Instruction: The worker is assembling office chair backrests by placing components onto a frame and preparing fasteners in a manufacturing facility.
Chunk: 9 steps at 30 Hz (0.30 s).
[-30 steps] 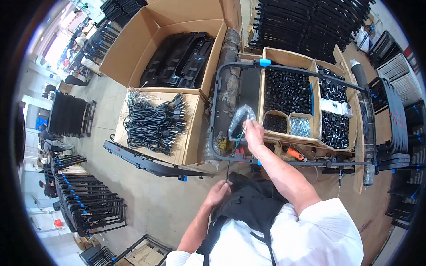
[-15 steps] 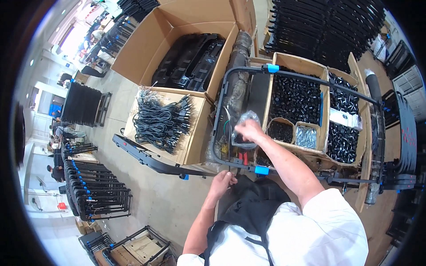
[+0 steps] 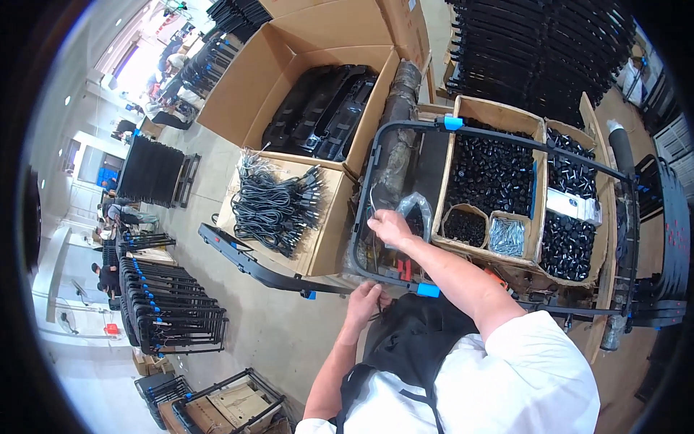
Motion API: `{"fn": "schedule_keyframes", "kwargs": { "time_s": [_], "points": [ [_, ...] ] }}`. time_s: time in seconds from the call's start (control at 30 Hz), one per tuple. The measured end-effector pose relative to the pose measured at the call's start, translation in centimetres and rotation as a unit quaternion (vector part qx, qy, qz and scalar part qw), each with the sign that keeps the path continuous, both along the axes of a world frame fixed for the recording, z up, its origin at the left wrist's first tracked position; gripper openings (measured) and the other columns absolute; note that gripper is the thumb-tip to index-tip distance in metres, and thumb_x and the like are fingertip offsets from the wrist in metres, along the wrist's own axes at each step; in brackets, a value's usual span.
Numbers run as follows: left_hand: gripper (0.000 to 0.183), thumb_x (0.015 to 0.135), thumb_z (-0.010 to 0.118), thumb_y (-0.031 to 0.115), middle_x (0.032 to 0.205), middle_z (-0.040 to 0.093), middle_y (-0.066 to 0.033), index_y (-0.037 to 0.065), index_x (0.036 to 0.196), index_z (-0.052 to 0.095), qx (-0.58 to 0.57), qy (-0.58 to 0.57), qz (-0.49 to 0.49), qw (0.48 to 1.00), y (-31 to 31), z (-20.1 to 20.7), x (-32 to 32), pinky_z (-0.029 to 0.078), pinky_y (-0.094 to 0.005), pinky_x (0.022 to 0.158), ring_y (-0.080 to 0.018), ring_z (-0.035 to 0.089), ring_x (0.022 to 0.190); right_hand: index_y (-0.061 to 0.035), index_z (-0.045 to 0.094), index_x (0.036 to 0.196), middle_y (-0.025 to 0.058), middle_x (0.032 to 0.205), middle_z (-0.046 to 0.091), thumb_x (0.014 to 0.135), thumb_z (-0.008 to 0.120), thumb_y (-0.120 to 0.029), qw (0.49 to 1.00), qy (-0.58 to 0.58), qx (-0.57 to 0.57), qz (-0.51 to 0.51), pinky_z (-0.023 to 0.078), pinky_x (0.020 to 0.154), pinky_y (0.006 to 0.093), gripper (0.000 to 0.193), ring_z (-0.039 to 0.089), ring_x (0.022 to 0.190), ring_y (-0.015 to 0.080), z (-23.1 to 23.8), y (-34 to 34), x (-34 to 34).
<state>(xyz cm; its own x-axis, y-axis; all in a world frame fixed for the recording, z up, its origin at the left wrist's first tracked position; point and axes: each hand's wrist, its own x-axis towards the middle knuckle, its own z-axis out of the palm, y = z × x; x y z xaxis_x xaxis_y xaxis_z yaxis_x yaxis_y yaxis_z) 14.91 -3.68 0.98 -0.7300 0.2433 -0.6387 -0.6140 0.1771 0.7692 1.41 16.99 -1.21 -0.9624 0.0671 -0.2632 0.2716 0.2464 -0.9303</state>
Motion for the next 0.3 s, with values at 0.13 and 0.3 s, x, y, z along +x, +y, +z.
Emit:
{"fn": "schedule_keyframes", "kwargs": {
  "time_s": [0.13,0.3],
  "points": [
    [0.025,0.108,0.062,0.023,0.096,0.076,-0.0087,0.0,0.113,0.069,0.029,0.003,0.024,0.999,-0.28,-1.08,0.0,0.056,-0.0284,0.07,-0.0143,0.071,0.077,0.0003,0.074,0.096,0.0166,0.08,0.074,0.098,0.068,-0.032,1.0,-0.021,0.019,0.006,0.054,0.073,0.0436,0.033,0.073,0.075,0.0282,0.36,-0.63,-0.37],
    [0.022,0.107,0.063,0.022,0.097,0.077,-0.0095,0.001,0.111,0.07,0.006,0.009,0.029,1.0,0.04,-1.09,-0.31,0.056,-0.0277,0.071,-0.0136,0.071,0.078,-0.0012,0.075,0.096,0.0141,0.078,0.075,0.099,0.068,-0.033,0.998,-0.057,0.018,0.011,0.054,0.071,0.0423,0.032,0.072,0.072,0.0266,0.68,-0.62,-0.74]
  ]
}}
